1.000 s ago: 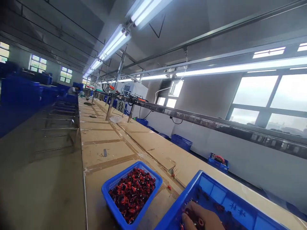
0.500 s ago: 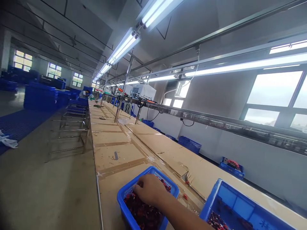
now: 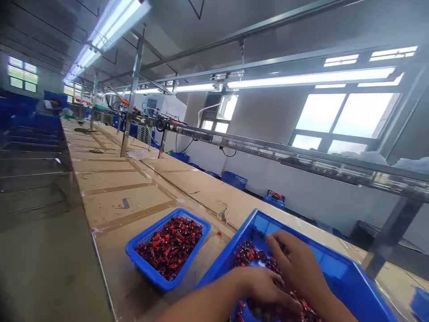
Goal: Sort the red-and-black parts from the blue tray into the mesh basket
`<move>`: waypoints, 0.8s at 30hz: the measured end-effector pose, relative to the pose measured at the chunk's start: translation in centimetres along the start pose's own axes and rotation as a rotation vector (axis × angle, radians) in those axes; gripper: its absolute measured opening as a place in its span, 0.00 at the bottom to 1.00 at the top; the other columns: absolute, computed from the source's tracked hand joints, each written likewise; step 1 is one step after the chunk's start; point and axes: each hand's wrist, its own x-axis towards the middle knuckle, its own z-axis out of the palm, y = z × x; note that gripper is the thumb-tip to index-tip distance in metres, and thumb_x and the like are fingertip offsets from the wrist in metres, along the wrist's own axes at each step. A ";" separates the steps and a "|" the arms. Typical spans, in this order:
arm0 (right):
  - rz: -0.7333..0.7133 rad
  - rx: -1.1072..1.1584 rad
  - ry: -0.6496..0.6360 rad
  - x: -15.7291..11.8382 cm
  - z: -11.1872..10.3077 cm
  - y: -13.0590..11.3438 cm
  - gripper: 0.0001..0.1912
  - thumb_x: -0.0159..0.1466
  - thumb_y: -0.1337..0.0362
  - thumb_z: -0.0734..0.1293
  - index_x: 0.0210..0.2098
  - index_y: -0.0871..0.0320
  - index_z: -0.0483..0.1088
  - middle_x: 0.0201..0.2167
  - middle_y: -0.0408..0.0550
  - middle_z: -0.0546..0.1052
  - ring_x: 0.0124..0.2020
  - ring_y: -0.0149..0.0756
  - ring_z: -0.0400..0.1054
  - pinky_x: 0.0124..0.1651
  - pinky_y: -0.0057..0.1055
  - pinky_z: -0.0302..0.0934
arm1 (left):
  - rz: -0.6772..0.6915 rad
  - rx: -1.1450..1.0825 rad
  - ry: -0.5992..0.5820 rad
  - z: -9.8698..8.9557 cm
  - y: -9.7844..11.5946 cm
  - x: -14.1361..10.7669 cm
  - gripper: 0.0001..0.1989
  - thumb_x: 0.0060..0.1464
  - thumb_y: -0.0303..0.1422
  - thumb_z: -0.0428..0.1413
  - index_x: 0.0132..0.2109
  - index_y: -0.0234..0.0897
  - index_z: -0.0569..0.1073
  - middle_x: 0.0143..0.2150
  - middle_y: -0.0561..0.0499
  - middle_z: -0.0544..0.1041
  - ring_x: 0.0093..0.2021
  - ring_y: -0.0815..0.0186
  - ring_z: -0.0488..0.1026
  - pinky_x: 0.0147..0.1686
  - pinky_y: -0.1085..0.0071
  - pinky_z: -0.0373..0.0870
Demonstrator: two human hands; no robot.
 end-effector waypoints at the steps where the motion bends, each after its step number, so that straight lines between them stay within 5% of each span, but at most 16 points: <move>1: 0.060 0.022 0.053 -0.7 -0.5 1.5 0.18 0.65 0.49 0.59 0.30 0.55 0.69 0.24 0.44 0.72 0.27 0.39 0.66 0.31 0.33 0.57 | -0.134 -0.046 -0.070 -0.2 0.4 1.2 0.15 0.46 0.45 0.64 0.34 0.39 0.72 0.23 0.53 0.69 0.18 0.68 0.66 0.16 0.72 0.61; 6: 0.360 0.574 0.126 -3.5 -0.1 4.7 0.21 0.63 0.46 0.59 0.45 0.55 0.66 0.20 0.40 0.69 0.16 0.34 0.61 0.19 0.30 0.56 | -0.192 -0.616 -0.229 -2.1 1.7 2.9 0.21 0.45 0.50 0.63 0.36 0.40 0.69 0.26 0.56 0.69 0.16 0.75 0.62 0.13 0.81 0.48; 9: 0.331 0.846 -0.001 -3.7 0.7 4.1 0.21 0.64 0.47 0.60 0.49 0.54 0.63 0.21 0.39 0.69 0.15 0.32 0.60 0.16 0.28 0.56 | -0.206 -0.764 -0.240 -2.7 2.3 2.3 0.23 0.46 0.53 0.61 0.39 0.37 0.71 0.30 0.54 0.70 0.18 0.77 0.63 0.12 0.84 0.47; 14: 0.240 0.680 -0.071 -3.0 0.5 3.7 0.17 0.64 0.55 0.64 0.51 0.51 0.65 0.34 0.43 0.76 0.20 0.31 0.66 0.20 0.26 0.59 | -0.212 -0.795 -0.092 -2.2 2.7 2.3 0.24 0.46 0.53 0.62 0.38 0.36 0.71 0.29 0.55 0.68 0.18 0.78 0.64 0.10 0.84 0.46; 18: 0.135 0.485 -0.058 -3.1 -0.5 4.5 0.14 0.65 0.62 0.63 0.50 0.51 0.71 0.37 0.45 0.80 0.35 0.39 0.74 0.38 0.34 0.66 | -0.263 -0.724 0.068 -1.4 2.5 2.9 0.24 0.46 0.53 0.61 0.37 0.36 0.71 0.29 0.55 0.68 0.18 0.77 0.65 0.10 0.85 0.48; 24: 0.047 0.262 0.098 -3.2 -2.7 4.2 0.09 0.61 0.68 0.66 0.41 0.52 0.73 0.37 0.44 0.80 0.38 0.40 0.74 0.42 0.36 0.65 | -0.219 -0.699 0.207 -1.3 2.9 3.2 0.24 0.46 0.53 0.61 0.40 0.40 0.70 0.31 0.55 0.69 0.19 0.76 0.64 0.11 0.84 0.48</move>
